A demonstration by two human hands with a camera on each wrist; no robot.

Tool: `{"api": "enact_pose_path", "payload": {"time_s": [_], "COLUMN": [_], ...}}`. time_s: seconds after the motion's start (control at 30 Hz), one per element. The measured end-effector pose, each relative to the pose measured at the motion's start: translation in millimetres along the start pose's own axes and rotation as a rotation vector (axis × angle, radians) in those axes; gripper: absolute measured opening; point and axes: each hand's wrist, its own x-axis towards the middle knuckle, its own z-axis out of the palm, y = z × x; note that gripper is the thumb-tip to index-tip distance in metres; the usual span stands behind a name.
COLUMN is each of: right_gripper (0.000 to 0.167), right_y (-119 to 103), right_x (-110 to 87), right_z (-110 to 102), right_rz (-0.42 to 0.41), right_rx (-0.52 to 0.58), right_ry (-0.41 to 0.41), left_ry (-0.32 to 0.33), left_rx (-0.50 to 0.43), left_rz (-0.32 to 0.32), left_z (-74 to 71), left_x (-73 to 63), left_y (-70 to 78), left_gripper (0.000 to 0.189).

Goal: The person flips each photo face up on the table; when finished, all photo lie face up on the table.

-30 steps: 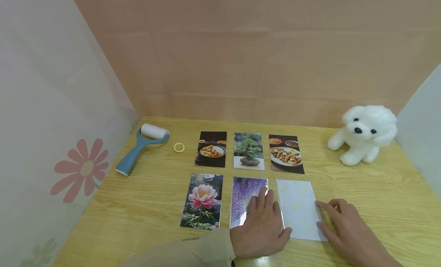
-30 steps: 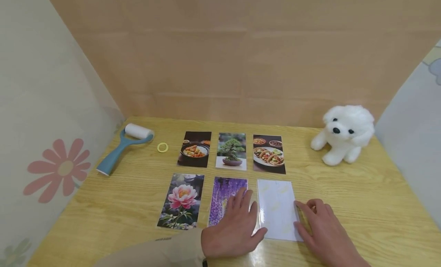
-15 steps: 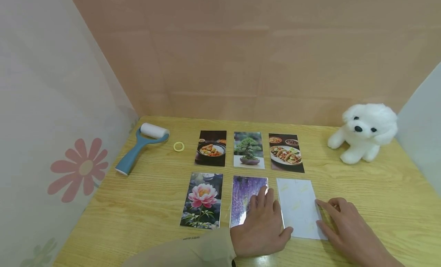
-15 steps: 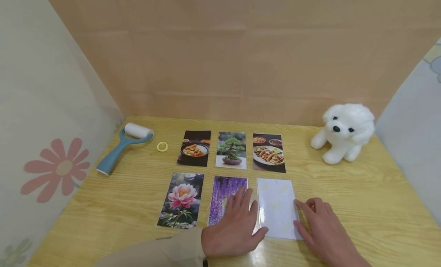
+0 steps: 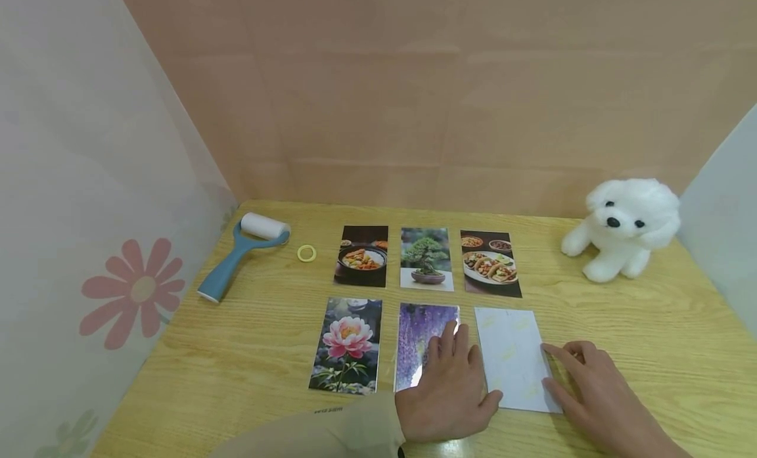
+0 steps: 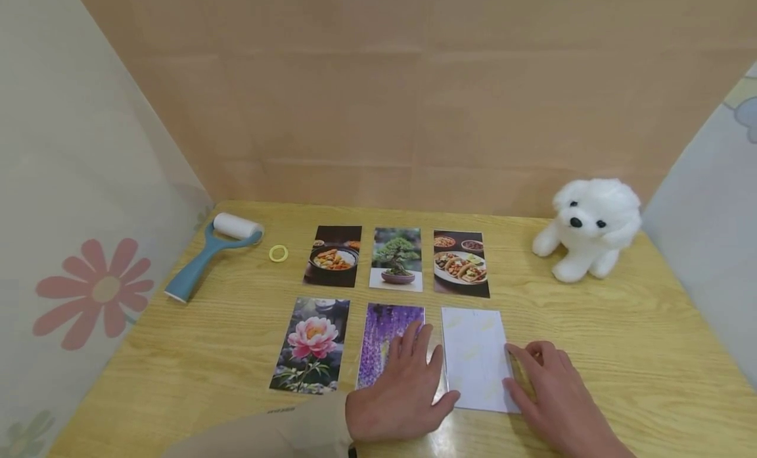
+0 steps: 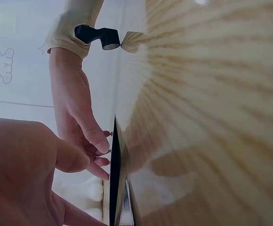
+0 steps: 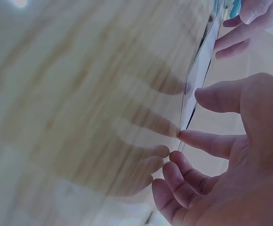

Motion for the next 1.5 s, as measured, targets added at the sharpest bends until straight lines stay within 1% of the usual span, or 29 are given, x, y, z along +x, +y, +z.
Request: {"api": "enact_pose_path", "payload": {"time_s": [0.1,0.2,0.4,0.47,0.6,0.73,0.8,0.87,0.93,1.03,1.1,1.17,1.27,1.33,1.4,1.5], "right_gripper": [0.050,0.050,0.047,0.045,0.040,0.032,0.031,0.033,0.036,0.041,0.045,0.051,0.061,0.068,0.069,0.068], "right_y": [0.1,0.3,-1.8,-3.8,-9.6,-16.8,-20.4,-23.6,-26.1,-29.6,-32.0,-34.3,-37.4,-38.8,-39.9,-40.5], "right_x": [0.6,1.4,1.0,1.4,2.3,4.6,5.8,6.8,7.3,7.2,7.1,7.3,9.0,11.0,12.4,13.4], "right_z": [0.2,-0.5,2.3,2.4,-0.7,-7.4,-11.4,-15.3,-18.6,-22.5,-24.3,-26.0,-28.4,-30.2,-31.7,-33.8], "right_rz": [0.004,0.012,-0.008,-0.016,-0.006,0.055,0.107,0.152,0.184,0.217,0.237,0.266,0.304,0.327,0.334,0.337], "right_rx": [0.000,0.004,0.041,0.062,0.128,0.224,0.276,0.324,0.358,0.395,0.416,0.457,0.510,0.550,0.558,0.575], "right_ry": [-0.012,-0.033,0.013,0.033,0.046,-0.016,-0.072,-0.123,-0.153,-0.172,-0.183,-0.214,-0.271,-0.322,-0.346,-0.359], "left_ry": [-0.004,0.001,0.098,0.120,0.139,0.161,0.161,0.151,0.139,0.125,0.112,0.091,0.063,0.052,0.048,0.042], "left_rx": [-0.017,-0.046,-0.083,-0.128,-0.273,-0.341,-0.364,-0.399,-0.451,-0.526,-0.547,-0.544,-0.491,-0.463,-0.449,-0.454], "left_rz": [-0.018,-0.020,0.043,0.059,0.085,0.132,0.163,0.196,0.234,0.294,0.327,0.353,0.371,0.372,0.365,0.351], "left_z": [-0.3,-1.4,-4.4,-5.9,-9.7,-11.9,-12.1,-11.9,-11.5,-10.5,-9.9,-9.3,-8.6,-7.6,-6.5,-5.3], "left_x": [0.4,0.3,-3.2,-3.4,-2.8,-1.9,-1.3,-0.7,0.3,2.9,4.2,5.0,5.2,5.4,5.6,5.4], "left_y": [1.0,2.2,5.3,6.3,7.9,8.7,8.5,7.7,6.8,6.1,6.5,7.4,8.4,8.6,8.3,7.3], "left_gripper": [0.075,0.075,0.068,0.067,0.068,0.069,0.070,0.071,0.071,0.068,0.066,0.066,0.067,0.066,0.065,0.063]}}
